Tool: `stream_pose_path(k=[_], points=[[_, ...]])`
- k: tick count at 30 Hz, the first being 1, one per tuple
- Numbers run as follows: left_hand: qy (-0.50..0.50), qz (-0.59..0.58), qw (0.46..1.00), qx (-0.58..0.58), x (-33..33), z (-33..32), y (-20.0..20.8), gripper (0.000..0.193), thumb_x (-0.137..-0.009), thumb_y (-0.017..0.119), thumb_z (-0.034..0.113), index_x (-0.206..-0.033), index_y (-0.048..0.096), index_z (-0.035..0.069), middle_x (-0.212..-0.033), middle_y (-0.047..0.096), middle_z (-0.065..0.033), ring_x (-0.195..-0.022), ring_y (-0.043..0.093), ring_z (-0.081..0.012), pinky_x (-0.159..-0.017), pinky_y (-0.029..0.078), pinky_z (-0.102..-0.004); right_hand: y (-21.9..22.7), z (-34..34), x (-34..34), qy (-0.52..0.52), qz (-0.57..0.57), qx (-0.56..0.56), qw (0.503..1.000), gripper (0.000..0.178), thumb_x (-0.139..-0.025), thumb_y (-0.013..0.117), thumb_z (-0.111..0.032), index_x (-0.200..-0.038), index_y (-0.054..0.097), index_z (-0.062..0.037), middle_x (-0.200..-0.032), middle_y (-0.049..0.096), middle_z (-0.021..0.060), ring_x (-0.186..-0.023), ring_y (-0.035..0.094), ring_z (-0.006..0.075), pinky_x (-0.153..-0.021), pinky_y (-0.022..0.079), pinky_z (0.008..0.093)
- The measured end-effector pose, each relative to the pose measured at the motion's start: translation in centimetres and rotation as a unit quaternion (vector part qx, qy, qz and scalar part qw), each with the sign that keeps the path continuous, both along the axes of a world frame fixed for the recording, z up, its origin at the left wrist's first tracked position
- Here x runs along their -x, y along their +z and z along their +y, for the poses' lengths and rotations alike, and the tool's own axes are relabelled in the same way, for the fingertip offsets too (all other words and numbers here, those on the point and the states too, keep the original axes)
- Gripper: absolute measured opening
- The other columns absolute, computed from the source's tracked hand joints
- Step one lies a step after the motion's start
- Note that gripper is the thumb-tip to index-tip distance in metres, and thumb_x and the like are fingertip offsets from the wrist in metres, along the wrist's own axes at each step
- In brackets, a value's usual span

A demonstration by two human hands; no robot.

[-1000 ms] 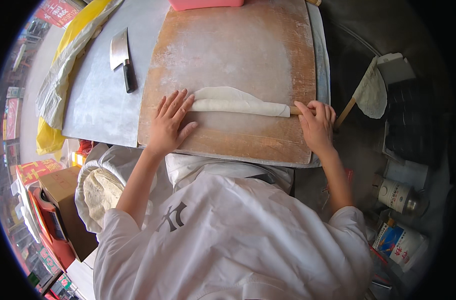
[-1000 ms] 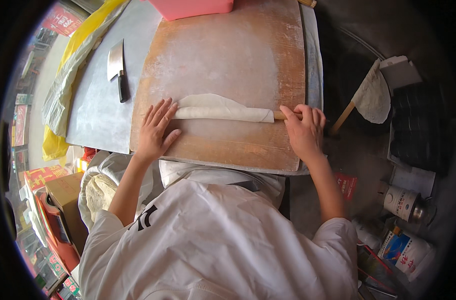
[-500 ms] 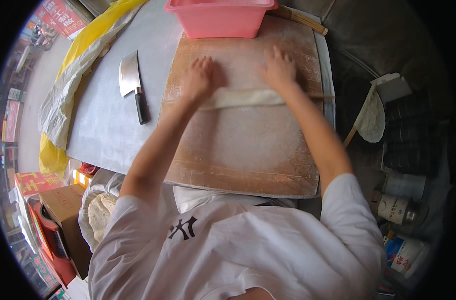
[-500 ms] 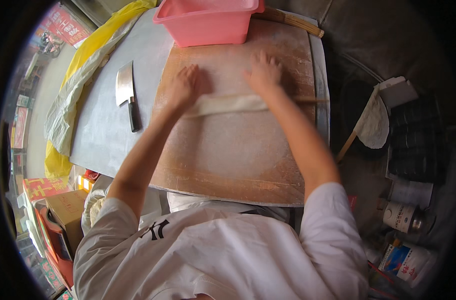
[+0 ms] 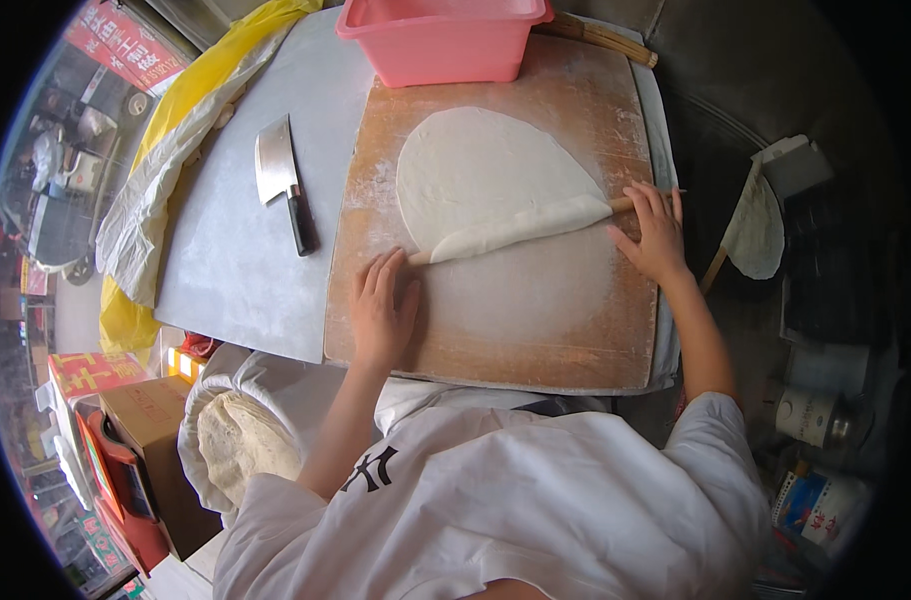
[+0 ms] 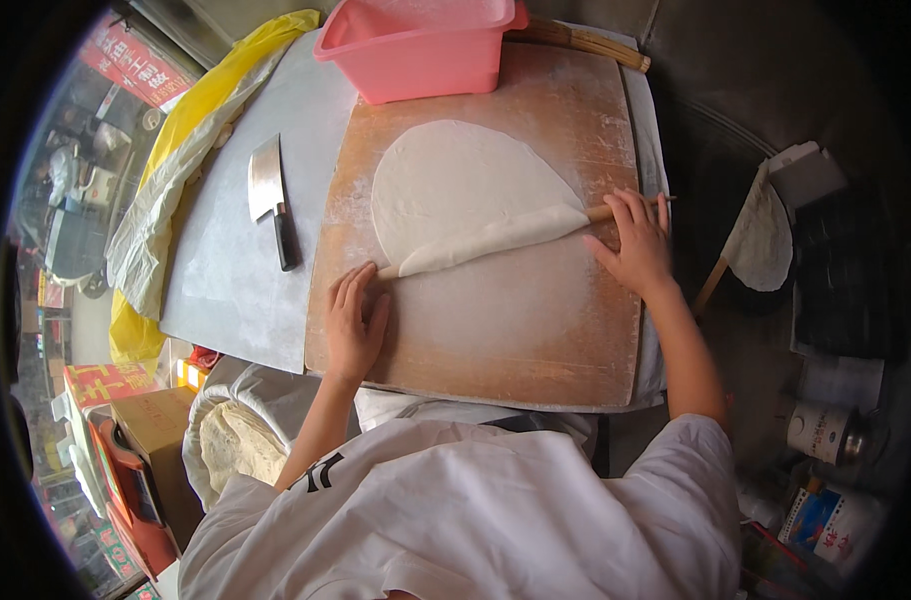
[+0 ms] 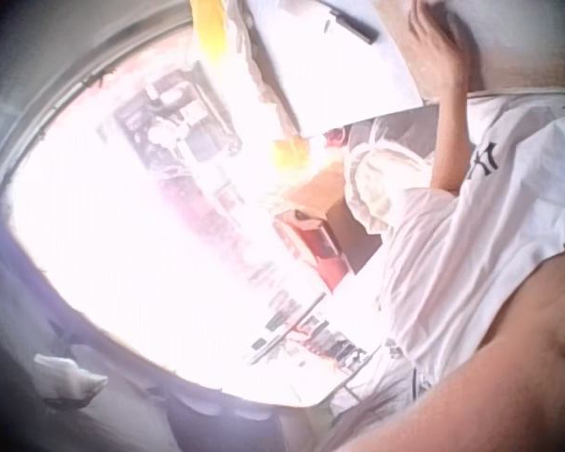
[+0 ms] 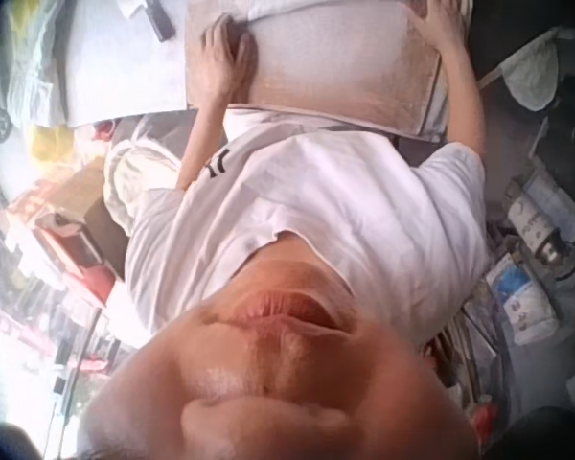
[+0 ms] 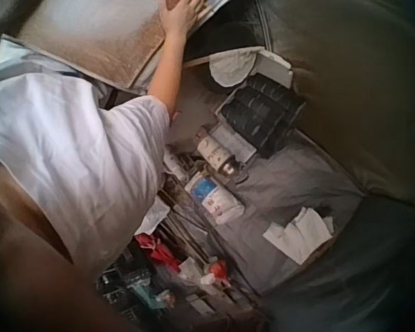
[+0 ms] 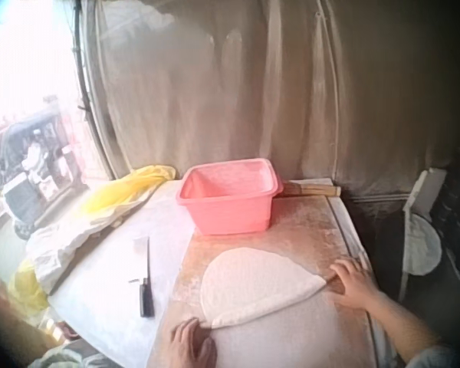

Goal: The person rolls out dough into thin circular sheets using a rolling pin on a wooden board, then transfers the sheets to a cooking surface. The person also packages finished flatbreads into plastic bags and hands them to a customer.

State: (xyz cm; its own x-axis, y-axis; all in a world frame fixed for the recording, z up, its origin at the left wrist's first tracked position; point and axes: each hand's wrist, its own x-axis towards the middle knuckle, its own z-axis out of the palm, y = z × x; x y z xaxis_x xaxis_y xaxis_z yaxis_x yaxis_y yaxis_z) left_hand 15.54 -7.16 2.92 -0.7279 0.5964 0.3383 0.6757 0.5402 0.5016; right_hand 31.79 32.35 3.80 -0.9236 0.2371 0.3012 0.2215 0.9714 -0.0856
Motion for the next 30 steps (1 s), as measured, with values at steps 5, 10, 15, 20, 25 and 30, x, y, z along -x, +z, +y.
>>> stream_pose_path(k=[5, 10, 15, 20, 25, 30], points=[[-0.078, -0.024, 0.995, -0.050, -2.5, -2.8, -1.0, 0.034, -0.078, 0.077, 0.006, -0.111, 0.070, 0.003, -0.142, 0.053, -0.0146, -0.118, 0.059, -0.0315, -0.102, 0.047, -0.0404, 1.0, -8.0, -11.5, 0.005, 0.037, 0.036, 0.999, 0.041, -0.086, 0.070, -0.014, -0.125, 0.059, -0.0085, -0.110, 0.058, 0.0084, -0.109, 0.056, 0.0289, -0.106, 0.036, 0.0512], [0.165, -0.274, 0.935, -0.150, 2.9, 1.9, -0.6, 0.053, -0.077, 0.083, 0.020, -0.117, 0.058, -0.002, -0.098, 0.061, -0.0105, -0.083, 0.062, -0.0192, -0.074, 0.052, -0.0328, 1.2, -10.5, -11.3, -0.062, 0.051, 0.049, 0.996, 0.041, -0.086, 0.068, -0.011, -0.126, 0.060, -0.0110, -0.101, 0.054, 0.0092, -0.096, 0.055, 0.0314, -0.087, 0.046, 0.0440], [0.074, -0.355, 0.925, -0.115, 3.1, 5.5, 0.1, 0.035, -0.094, 0.062, 0.034, -0.100, 0.061, -0.001, -0.097, 0.067, -0.0145, -0.089, 0.067, -0.0299, -0.080, 0.054, -0.0410, 0.0, -18.7, -4.6, -0.060, 0.029, 0.151, 0.986, 0.046, -0.086, 0.053, 0.001, -0.131, 0.050, 0.0020, -0.112, 0.051, 0.0181, -0.105, 0.052, 0.0361, -0.089, 0.046, 0.0428], [-0.123, -0.193, 0.941, -0.248, 1.7, 11.6, 4.1, 0.044, -0.100, 0.047, 0.040, -0.120, 0.055, 0.002, -0.134, 0.057, -0.0204, -0.126, 0.052, -0.0398, -0.108, 0.039, -0.0512, 0.3, -21.5, -5.9, -0.041, 0.051, 0.270, 0.961, 0.043, -0.085, 0.060, 0.002, -0.128, 0.054, 0.0007, -0.112, 0.050, 0.0164, -0.104, 0.053, 0.0350, -0.088, 0.046, 0.0421], [-0.360, 0.095, 0.920, 0.122, 2.3, 5.9, 2.5, 0.069, -0.090, 0.053, 0.051, -0.139, 0.047, 0.003, -0.144, 0.046, -0.0207, -0.134, 0.040, -0.0415, -0.116, 0.025, -0.0548, 1.4, -8.1, -13.9, -0.194, 0.259, 0.177, 0.929, 0.035, -0.087, 0.067, -0.008, -0.121, 0.060, -0.0051, -0.108, 0.052, 0.0160, -0.097, 0.058, 0.0337, -0.084, 0.048, 0.0417], [-0.290, 0.099, 0.944, 0.126, 0.3, 3.1, 1.9, 0.064, -0.092, 0.046, 0.046, -0.138, 0.048, 0.000, -0.141, 0.049, -0.0181, -0.136, 0.039, -0.0412, -0.117, 0.024, -0.0546, -13.9, 10.3, -24.4, -0.549, 0.166, 0.452, 0.683, 0.075, -0.073, 0.076, -0.062, -0.114, 0.062, -0.0011, -0.103, 0.067, 0.0146, -0.093, 0.063, 0.0299, -0.083, 0.051, 0.0377]])
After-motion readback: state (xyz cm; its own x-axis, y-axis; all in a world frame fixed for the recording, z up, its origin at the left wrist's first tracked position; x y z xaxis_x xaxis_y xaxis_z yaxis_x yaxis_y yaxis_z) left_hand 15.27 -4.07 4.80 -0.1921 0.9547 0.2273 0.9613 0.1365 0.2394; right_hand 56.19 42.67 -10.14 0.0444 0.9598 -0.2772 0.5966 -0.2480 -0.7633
